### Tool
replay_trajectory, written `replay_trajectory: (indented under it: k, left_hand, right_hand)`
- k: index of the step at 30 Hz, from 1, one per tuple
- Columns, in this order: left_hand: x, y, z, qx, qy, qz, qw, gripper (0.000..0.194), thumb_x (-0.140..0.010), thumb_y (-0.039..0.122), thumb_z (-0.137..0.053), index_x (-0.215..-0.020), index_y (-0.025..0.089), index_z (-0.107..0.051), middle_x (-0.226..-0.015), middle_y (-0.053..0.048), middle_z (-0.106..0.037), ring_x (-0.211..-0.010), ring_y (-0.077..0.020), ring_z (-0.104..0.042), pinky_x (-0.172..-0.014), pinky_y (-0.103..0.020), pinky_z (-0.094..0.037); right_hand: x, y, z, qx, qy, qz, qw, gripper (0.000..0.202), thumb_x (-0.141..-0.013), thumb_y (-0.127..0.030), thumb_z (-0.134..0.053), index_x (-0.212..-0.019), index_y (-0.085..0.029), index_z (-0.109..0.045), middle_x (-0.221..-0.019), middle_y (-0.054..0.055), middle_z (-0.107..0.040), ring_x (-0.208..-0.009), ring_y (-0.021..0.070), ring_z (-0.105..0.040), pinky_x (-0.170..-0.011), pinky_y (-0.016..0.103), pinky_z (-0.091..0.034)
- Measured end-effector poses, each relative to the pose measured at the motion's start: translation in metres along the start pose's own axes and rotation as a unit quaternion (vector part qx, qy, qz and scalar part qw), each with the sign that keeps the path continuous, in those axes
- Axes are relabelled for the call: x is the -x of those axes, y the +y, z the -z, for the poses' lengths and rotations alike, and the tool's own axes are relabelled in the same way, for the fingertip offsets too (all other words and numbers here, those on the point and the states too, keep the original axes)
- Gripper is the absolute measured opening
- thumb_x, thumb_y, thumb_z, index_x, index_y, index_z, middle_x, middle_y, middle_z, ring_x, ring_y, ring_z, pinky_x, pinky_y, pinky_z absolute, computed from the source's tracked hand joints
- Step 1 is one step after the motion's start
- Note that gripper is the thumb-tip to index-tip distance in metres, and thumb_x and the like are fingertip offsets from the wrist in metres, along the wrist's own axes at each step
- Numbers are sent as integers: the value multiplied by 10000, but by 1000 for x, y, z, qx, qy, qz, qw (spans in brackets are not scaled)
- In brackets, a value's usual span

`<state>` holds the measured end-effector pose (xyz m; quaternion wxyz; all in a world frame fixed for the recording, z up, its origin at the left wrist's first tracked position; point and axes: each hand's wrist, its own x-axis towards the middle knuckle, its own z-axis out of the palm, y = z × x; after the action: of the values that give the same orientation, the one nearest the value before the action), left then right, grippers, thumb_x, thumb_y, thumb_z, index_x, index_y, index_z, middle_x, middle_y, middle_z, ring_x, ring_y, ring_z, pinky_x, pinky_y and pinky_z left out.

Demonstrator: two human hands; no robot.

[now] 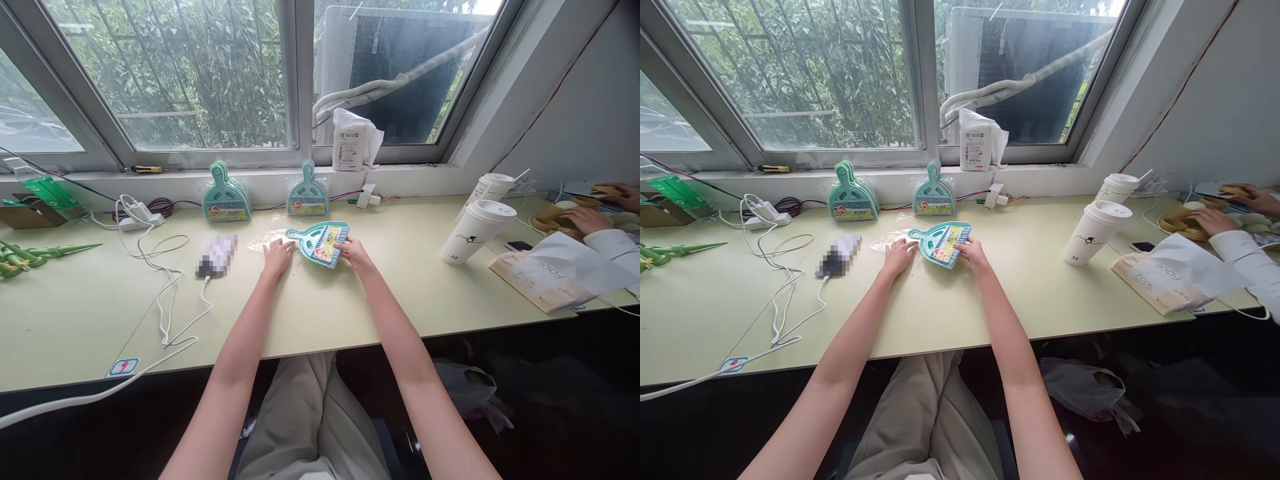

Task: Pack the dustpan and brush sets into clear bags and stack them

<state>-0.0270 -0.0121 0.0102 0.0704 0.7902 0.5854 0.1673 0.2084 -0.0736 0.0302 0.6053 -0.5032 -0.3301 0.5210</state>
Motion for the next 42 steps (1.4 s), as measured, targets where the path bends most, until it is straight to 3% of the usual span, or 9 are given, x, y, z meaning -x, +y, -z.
replay_trajectory:
  k: [5, 10, 16, 20, 24, 30, 36, 39, 42]
  left_hand:
    - [-3, -8, 1, -16, 18, 49, 998, 485, -916, 151, -312, -1340, 235, -531, -1460, -139, -412, -1374, -340, -307, -1092, -625, -178]
    - [-4, -9, 3, -16, 44, 46, 998, 575, -855, -1, -290, -1396, 111, -452, -1184, -212, -609, -1129, -289, -571, -957, -415, -430]
    - [-4, -4, 6, 9, 109, 3, 994, 622, -799, -63, -324, -1363, 145, -486, -1159, -184, -614, -1065, -271, -609, -902, -372, -475]
    - [-1, 2, 8, 52, 106, -65, 991, 572, -833, -20, -369, -1360, 170, -485, -1241, -169, -587, -1113, -273, -592, -914, -377, -481]
    - [1, 8, 7, 60, 88, -141, 984, 580, -842, -15, -345, -1353, 218, -491, -1301, -107, -571, -1137, -245, -580, -911, -350, -493]
    - [1, 11, 5, 61, 106, -173, 977, 632, -818, -57, -282, -1356, 203, -487, -1342, -109, -545, -1227, -230, -523, -960, -373, -487]
    - [8, 17, 12, 110, 129, -218, 961, 638, -883, 16, -255, -1480, 240, -285, -1512, -112, -341, -1352, -245, -396, -971, -397, -491]
    - [15, 31, 15, 163, 145, -250, 943, 551, -933, 119, -306, -1466, 256, -289, -1543, -98, -276, -1395, -243, -328, -1019, -410, -455]
    - [19, 44, 21, 248, 257, -135, 924, 534, -952, 267, -400, -1465, 236, -258, -1570, -130, -157, -1459, -267, -143, -1124, -470, -311]
  right_hand:
    - [-2, -3, 9, 20, 19, -17, 999, 240, -646, -13, -726, -838, -138, -653, -840, 67, -744, -822, 215, -715, -815, 376, -603]
    - [-4, -2, 10, 18, 52, -2, 998, 253, -653, 4, -706, -857, -132, -642, -856, 78, -745, -823, 223, -717, -815, 399, -599]
    - [1, 5, -10, 18, 4, 10, 1000, 284, -661, -29, -719, -909, -144, -640, -853, 77, -749, -803, 224, -720, -802, 410, -597]
    - [7, 11, -25, 29, -43, -4, 999, 277, -667, -59, -730, -918, -147, -653, -861, 77, -751, -790, 218, -719, -779, 393, -602]
    - [7, 17, -30, 0, 6, 8, 1000, 245, -686, -47, -700, -900, -152, -642, -909, 76, -745, -812, 201, -714, -781, 365, -602]
    - [2, 18, -20, -28, 84, 46, 995, 249, -709, -82, -685, -926, -175, -606, -958, 70, -734, -853, 196, -705, -799, 356, -600]
    - [4, 9, -18, -1, -10, 61, 998, 309, -673, -130, -750, -948, -182, -620, -921, 54, -734, -847, 200, -702, -824, 397, -596]
    - [7, 6, -21, -1, -26, 72, 997, 291, -660, -162, -777, -918, -167, -642, -953, 66, -731, -877, 209, -696, -846, 418, -589]
    - [10, 3, -23, -44, -22, 83, 995, 274, -662, -181, -787, -899, -166, -650, -1004, 70, -725, -944, 218, -685, -879, 406, -581]
